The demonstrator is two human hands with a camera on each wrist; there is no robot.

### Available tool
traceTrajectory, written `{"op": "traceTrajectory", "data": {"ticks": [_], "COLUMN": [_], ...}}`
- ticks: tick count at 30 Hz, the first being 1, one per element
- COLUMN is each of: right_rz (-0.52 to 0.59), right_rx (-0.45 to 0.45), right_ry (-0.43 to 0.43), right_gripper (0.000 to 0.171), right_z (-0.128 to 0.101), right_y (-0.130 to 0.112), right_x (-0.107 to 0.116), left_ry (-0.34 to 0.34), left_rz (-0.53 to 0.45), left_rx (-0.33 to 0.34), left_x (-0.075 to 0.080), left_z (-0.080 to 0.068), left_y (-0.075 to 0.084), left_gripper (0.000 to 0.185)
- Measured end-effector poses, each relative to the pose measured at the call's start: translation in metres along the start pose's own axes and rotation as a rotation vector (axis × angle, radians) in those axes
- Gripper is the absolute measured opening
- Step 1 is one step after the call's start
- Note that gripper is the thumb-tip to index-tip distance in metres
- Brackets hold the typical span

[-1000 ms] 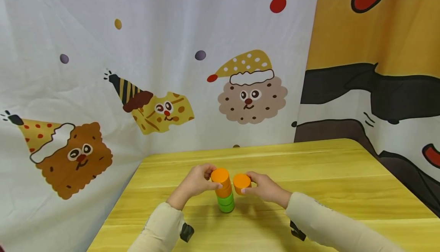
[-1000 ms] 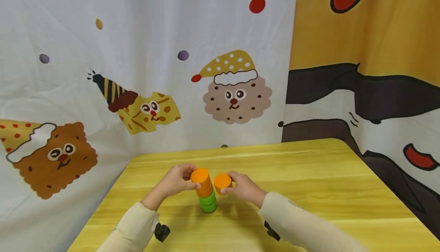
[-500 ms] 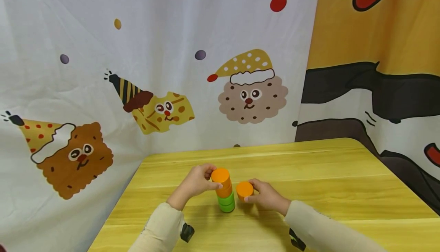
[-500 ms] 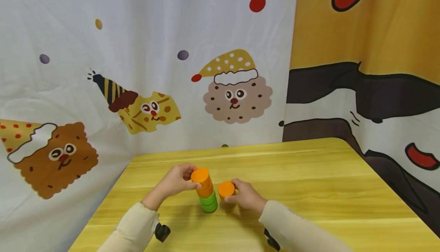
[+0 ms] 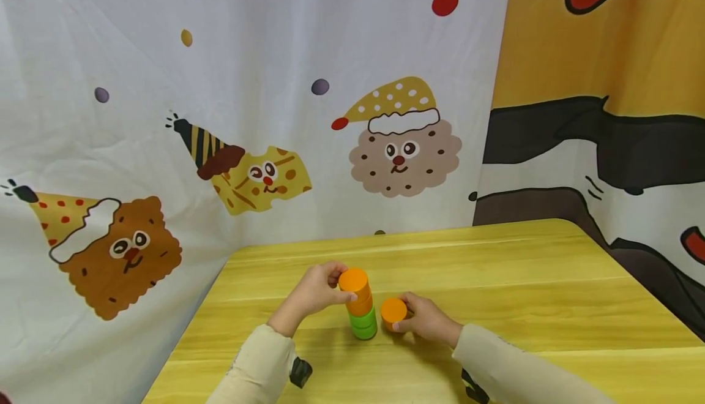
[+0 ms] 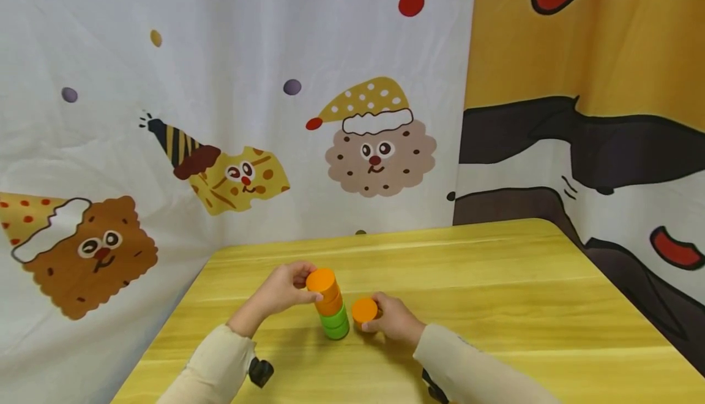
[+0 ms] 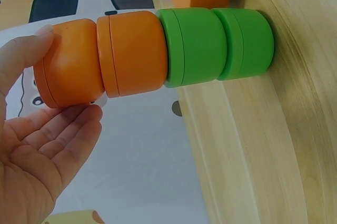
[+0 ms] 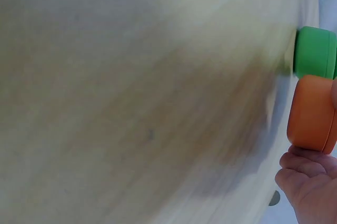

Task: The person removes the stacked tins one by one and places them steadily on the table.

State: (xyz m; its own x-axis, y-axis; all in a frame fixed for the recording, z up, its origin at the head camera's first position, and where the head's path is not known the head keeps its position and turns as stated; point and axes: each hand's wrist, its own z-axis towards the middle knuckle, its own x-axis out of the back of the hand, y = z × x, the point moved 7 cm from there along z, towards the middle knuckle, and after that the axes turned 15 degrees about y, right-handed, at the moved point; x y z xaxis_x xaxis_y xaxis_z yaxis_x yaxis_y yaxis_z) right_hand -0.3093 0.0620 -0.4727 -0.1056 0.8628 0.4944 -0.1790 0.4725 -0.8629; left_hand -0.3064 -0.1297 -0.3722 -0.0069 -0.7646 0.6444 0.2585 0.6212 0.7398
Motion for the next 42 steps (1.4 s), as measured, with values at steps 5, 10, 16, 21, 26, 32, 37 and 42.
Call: {"op": "traceTrajectory", "data": {"ticks": [5,10,16,21,26,32,37,42], "right_rz": [0.001,-0.010,-0.014,-0.022,-0.057,-0.061,-0.059,-0.031], "right_rx": [0.022,0.029,0.016,0.017,0.009,-0.036,0.020,0.055], "right_ry": [-0.024,-0.027,-0.034,-0.033,-0.016,-0.006,0.006,0.007], "right_gripper": [0.047,0.048,0.050,0.050,0.053,0.072,0.073,0.074], "right_z": [-0.001,-0.002,-0.002,-0.001,-0.001,0.001,0.009,0.017], "right_y": [0.003,0.006,0.009,0.010,0.011,0.008,-0.006,-0.028], "right_x": [-0.004,-0.005,-0.008,-0.009,-0.008,-0.001,0.008,0.016], "left_ry": [-0.001,0.002,0.002,0.001,0.007,0.027,0.052,0.050], "left_rz": [0.002,-0.002,-0.010,-0.015,-0.016,-0.013,-0.016,-0.049], "left_rx": [0.008,0.008,0.005,0.006,0.005,-0.012,-0.040,-0.051], "left_x": [0.001,0.001,0.000,0.000,-0.001,-0.003,-0.005,-0.009], "left_z": [0.000,0.000,0.000,-0.001,-0.001,-0.003,-0.005,-0.007], "left_y": [0.000,0.002,0.003,0.004,0.002,-0.002,-0.004,-0.008], "left_gripper": [0.039,0.040,0.039,0.037,0.036,0.048,0.065,0.068]}}
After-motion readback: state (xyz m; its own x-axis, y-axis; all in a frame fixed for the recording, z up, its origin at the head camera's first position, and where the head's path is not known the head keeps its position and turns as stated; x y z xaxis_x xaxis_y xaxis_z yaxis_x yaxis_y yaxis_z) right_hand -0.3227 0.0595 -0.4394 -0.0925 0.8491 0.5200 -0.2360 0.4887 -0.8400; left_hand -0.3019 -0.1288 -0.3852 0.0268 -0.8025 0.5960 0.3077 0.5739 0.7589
